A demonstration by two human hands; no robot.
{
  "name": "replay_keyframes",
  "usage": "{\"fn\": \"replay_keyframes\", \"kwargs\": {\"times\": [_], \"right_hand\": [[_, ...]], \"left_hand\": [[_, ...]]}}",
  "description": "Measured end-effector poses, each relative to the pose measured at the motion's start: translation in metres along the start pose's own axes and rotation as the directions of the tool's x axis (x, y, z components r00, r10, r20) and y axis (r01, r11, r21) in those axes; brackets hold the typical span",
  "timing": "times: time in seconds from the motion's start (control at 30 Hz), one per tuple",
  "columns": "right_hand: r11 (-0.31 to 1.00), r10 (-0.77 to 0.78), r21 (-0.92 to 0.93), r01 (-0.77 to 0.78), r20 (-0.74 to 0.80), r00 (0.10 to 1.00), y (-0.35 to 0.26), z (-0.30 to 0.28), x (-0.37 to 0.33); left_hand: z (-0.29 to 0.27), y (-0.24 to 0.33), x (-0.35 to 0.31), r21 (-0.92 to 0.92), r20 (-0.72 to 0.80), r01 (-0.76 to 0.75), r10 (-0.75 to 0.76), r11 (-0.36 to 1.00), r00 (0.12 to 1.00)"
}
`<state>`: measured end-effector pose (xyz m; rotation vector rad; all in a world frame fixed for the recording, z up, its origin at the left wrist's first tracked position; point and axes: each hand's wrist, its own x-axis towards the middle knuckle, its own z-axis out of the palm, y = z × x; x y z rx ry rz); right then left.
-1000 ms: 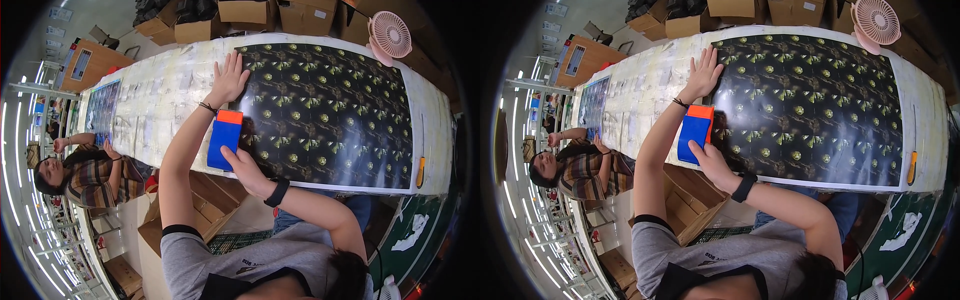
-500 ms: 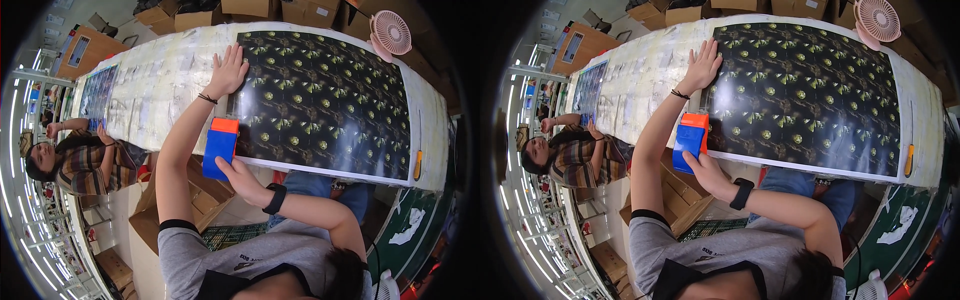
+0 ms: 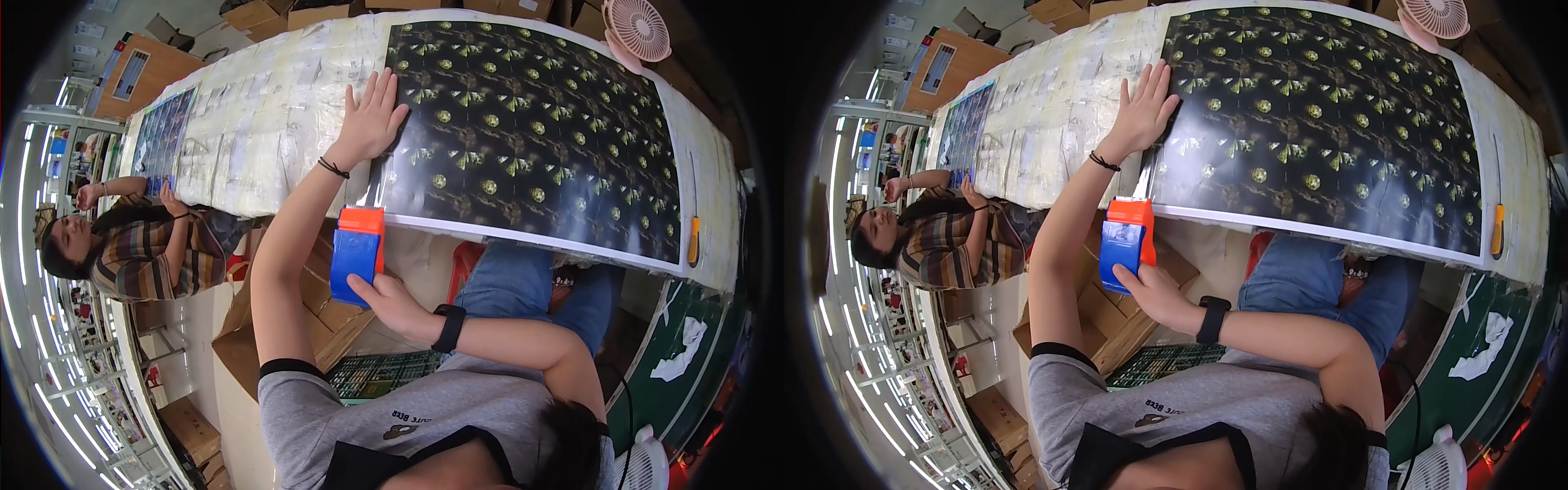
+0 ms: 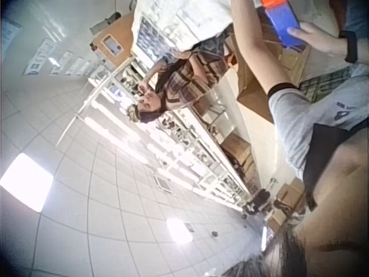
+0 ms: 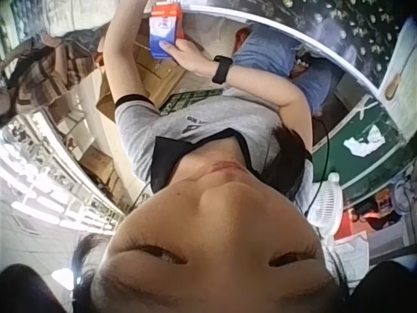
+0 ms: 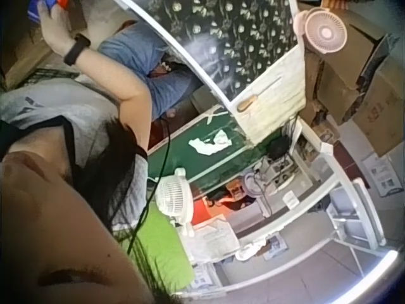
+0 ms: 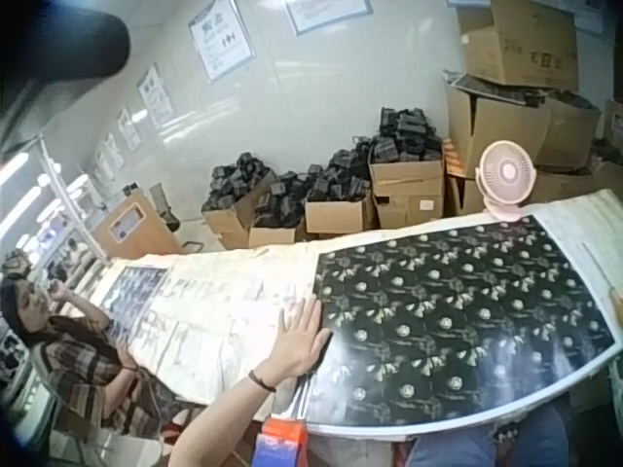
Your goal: Assembling a black electrical box with internal wiring and cutting patterned film for application.
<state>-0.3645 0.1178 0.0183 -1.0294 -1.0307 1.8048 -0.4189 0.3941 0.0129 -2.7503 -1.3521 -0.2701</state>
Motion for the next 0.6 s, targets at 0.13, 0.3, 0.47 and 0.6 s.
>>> {"fn": "replay_keyframes", "kwargs": {"times": [0.13, 0.3, 0.47, 0.6], "right_hand": [[0.996, 0.007, 0.086, -0.009, 0.025, 1.000, 0.016, 0.002, 0.003], [0.991, 0.006, 0.134, -0.010, 0.032, 0.999, 0.027, 0.002, 0.003], [0.992, -0.024, 0.125, 0.021, 0.021, 0.999, 0.037, -0.002, 0.000], [0.997, -0.015, 0.079, 0.009, 0.078, 0.997, 0.038, 0.000, -0.012]], "left_hand": [[-0.005, 0.009, -0.022, -0.002, 0.009, -0.005, 0.005, 1.000, 1.000], [-0.008, 0.014, -0.040, 0.006, -0.030, -0.031, 0.032, 0.999, 0.999], [-0.008, 0.016, -0.046, 0.030, -0.065, -0.033, 0.035, 0.999, 0.997], [-0.009, 0.021, -0.056, 0.013, -0.069, -0.050, 0.051, 0.999, 0.996]]}}
